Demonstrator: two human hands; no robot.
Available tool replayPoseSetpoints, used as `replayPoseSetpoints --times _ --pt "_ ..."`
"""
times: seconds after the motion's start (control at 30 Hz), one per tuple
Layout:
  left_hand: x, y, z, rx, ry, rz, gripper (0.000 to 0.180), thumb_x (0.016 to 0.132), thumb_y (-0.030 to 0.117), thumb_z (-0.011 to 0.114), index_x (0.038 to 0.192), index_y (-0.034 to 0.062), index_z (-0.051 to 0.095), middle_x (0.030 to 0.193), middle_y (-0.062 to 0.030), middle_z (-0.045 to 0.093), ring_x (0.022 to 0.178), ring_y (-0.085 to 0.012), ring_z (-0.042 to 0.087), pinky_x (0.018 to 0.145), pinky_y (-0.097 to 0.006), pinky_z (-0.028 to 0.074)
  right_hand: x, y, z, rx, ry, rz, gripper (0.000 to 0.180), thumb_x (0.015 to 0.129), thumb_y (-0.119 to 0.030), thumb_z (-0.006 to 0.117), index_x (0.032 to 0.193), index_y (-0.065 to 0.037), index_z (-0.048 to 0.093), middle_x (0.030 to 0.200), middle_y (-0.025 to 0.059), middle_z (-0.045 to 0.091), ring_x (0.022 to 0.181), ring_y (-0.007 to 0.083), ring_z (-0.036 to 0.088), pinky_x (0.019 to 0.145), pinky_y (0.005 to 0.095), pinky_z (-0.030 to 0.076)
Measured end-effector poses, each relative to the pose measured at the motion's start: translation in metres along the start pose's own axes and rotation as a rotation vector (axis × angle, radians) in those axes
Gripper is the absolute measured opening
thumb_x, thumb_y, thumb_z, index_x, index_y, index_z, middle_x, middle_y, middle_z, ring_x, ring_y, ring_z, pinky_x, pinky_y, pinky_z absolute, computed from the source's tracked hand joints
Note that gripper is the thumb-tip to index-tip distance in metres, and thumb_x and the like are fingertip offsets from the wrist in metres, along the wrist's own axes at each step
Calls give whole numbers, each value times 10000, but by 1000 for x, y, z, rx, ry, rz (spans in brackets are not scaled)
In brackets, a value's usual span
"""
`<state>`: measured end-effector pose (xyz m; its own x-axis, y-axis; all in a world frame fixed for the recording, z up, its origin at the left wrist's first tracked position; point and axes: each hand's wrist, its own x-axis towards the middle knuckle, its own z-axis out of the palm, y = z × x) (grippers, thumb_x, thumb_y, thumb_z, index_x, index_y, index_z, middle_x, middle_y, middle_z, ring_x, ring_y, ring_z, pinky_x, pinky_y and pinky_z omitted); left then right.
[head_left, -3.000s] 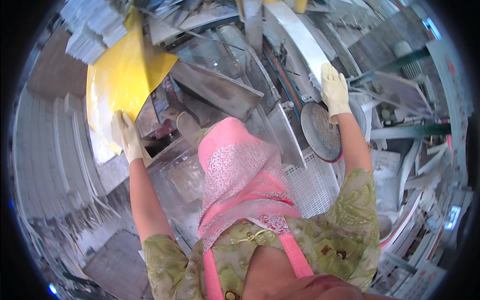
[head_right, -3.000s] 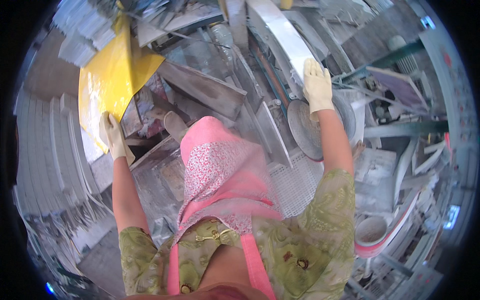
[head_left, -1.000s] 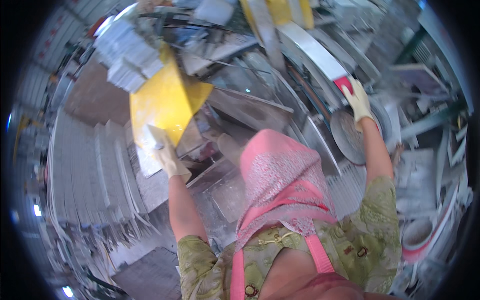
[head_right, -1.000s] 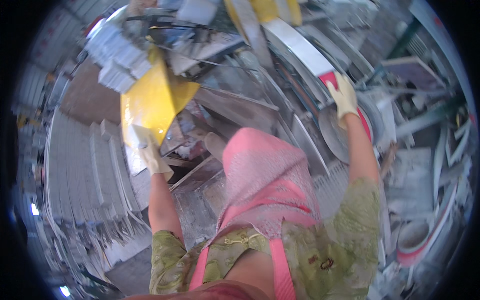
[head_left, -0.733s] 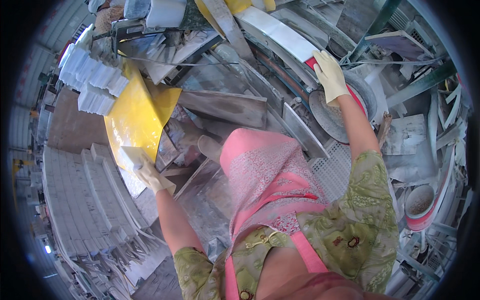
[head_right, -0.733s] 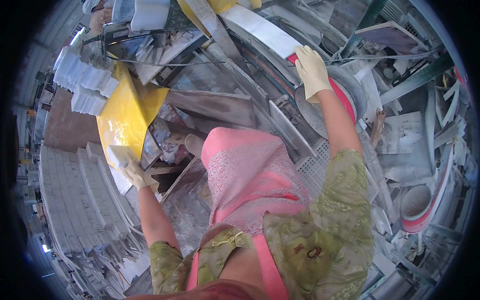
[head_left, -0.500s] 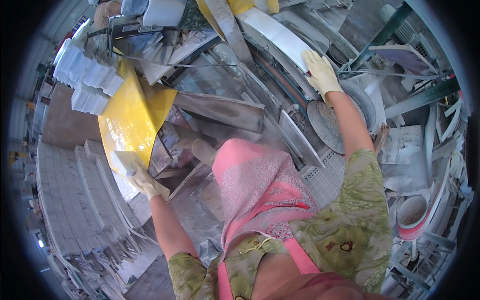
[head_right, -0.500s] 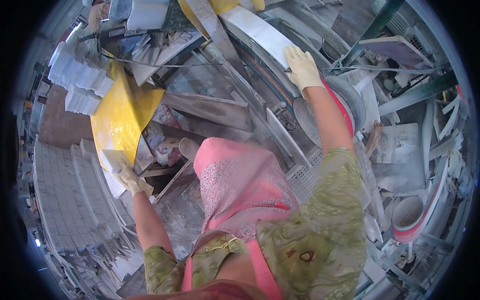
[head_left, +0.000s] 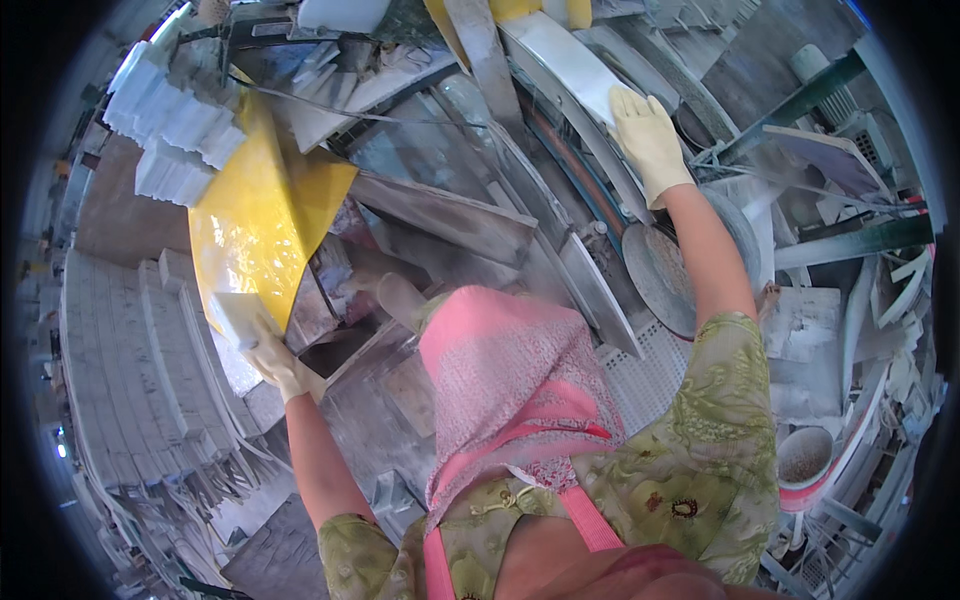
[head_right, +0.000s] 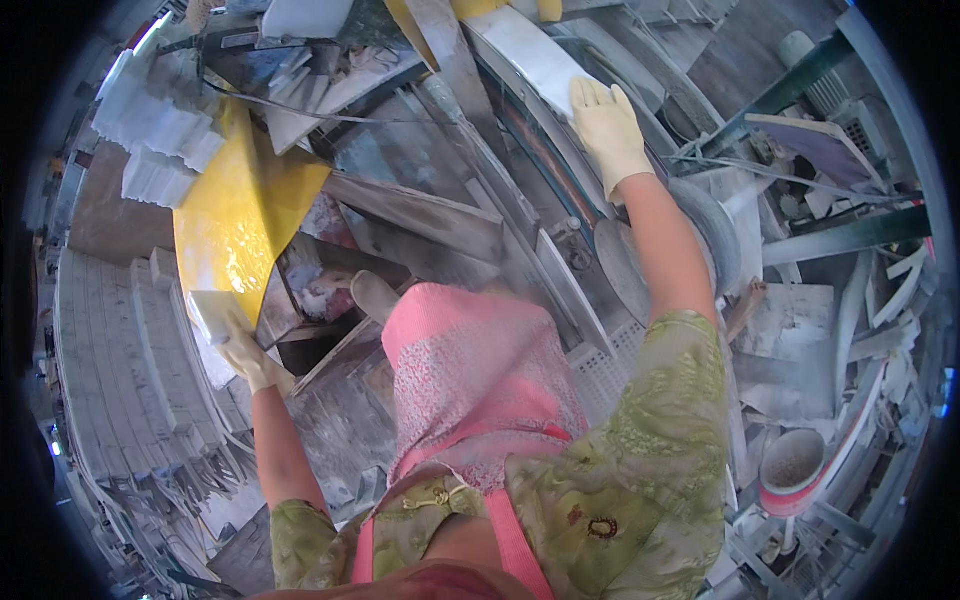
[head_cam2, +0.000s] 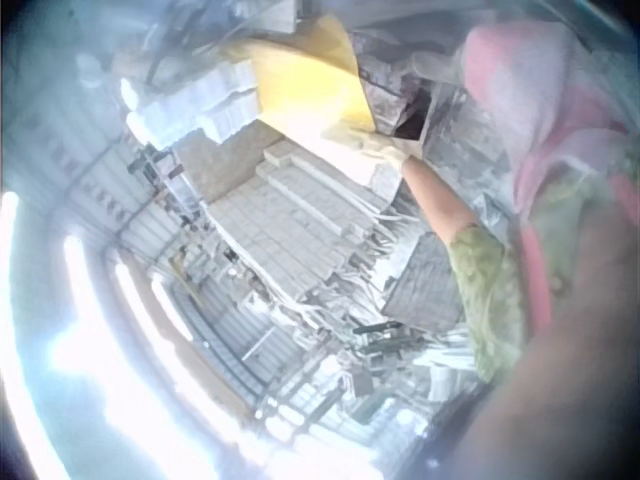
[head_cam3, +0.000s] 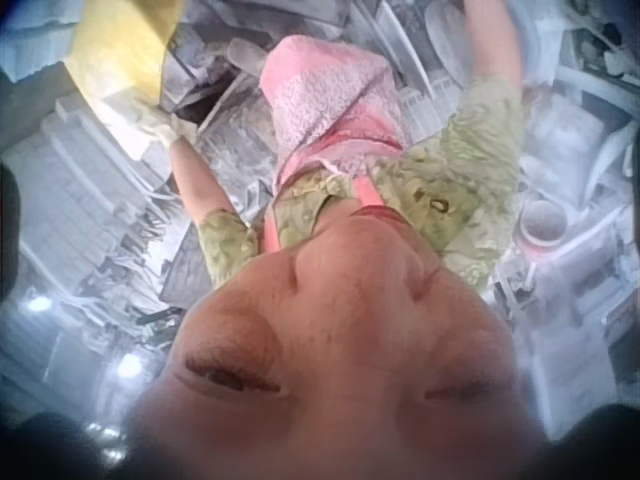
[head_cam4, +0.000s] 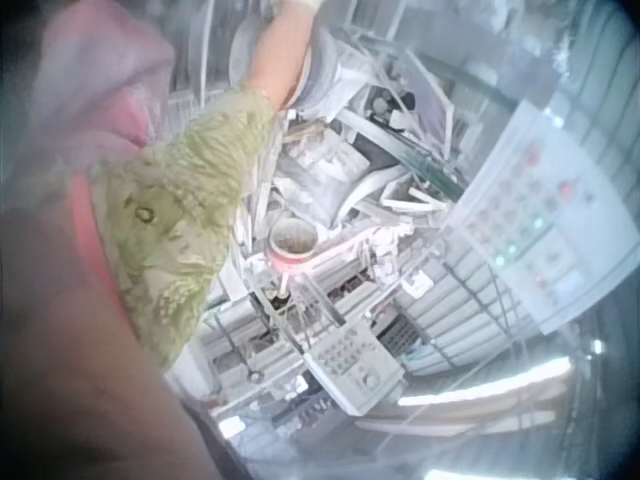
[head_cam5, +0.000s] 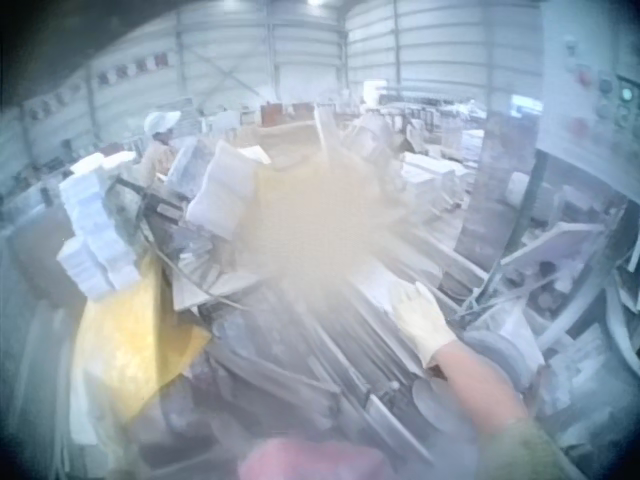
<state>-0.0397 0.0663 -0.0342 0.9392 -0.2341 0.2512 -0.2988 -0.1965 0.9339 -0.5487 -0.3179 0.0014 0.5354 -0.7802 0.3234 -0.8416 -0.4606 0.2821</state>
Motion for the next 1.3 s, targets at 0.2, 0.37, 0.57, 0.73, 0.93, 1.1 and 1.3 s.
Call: replayPoseSetpoints --times 0.2,0.37,0.57,0.73,0.93,1.1,1.3 --pt "-4 8 2 6 46 -76 490 951 294 677 1209 -114 596 1096 -173 675 958 -221 622 840 -347 499 39 -10 32 -70 -40 25 541 953 -175 474 1470 -48 379 1520 111 449 1431 224 399 1155 472 331" --pt "-3 -2 -3 35 38 -8 482 969 256 659 1289 -89 557 1147 -163 658 983 -223 614 862 -348 491 50 -10 41 -65 -20 -8 547 956 -148 444 1484 -39 355 1530 143 423 1446 258 381 1134 484 370" --pt "2 -21 -5 356 61 -14 580 940 469 644 1207 -46 641 1082 -213 706 991 -323 672 858 -412 499 70 -8 -9 101 -177 194 370 918 -367 556 1083 -50 651 1045 226 713 999 393 690 840 528 535" --pt "3 -21 4 427 117 32 623 840 471 714 1231 -6 627 1098 -239 691 1029 -374 664 869 -445 509 114 -105 -68 932 -37 400 523 908 -462 594 1092 15 702 943 233 711 921 376 679 790 473 503" --pt "-2 10 -10 292 -155 121 935 787 311 780 1526 -2 301 1364 -285 532 1248 -411 537 1044 -410 459 63 -334 -175 1510 -192 83 555 959 -505 551 1121 10 677 1002 140 708 921 248 631 873 394 455" --pt "5 20 -34 56 -356 192 1126 672 238 865 1568 10 223 1397 -266 510 1225 -343 572 1006 -403 492 14 -457 -217 1719 -394 127 594 965 -530 544 1168 21 631 1037 174 675 901 253 618 859 409 462" --pt "3 16 -31 52 -329 256 1140 625 178 854 1545 -39 217 1361 -291 542 1241 -407 558 1026 -400 468 6 -514 -205 1800 -499 -180 496 923 -413 680 1174 12 629 947 145 683 806 263 645 735 389 518"
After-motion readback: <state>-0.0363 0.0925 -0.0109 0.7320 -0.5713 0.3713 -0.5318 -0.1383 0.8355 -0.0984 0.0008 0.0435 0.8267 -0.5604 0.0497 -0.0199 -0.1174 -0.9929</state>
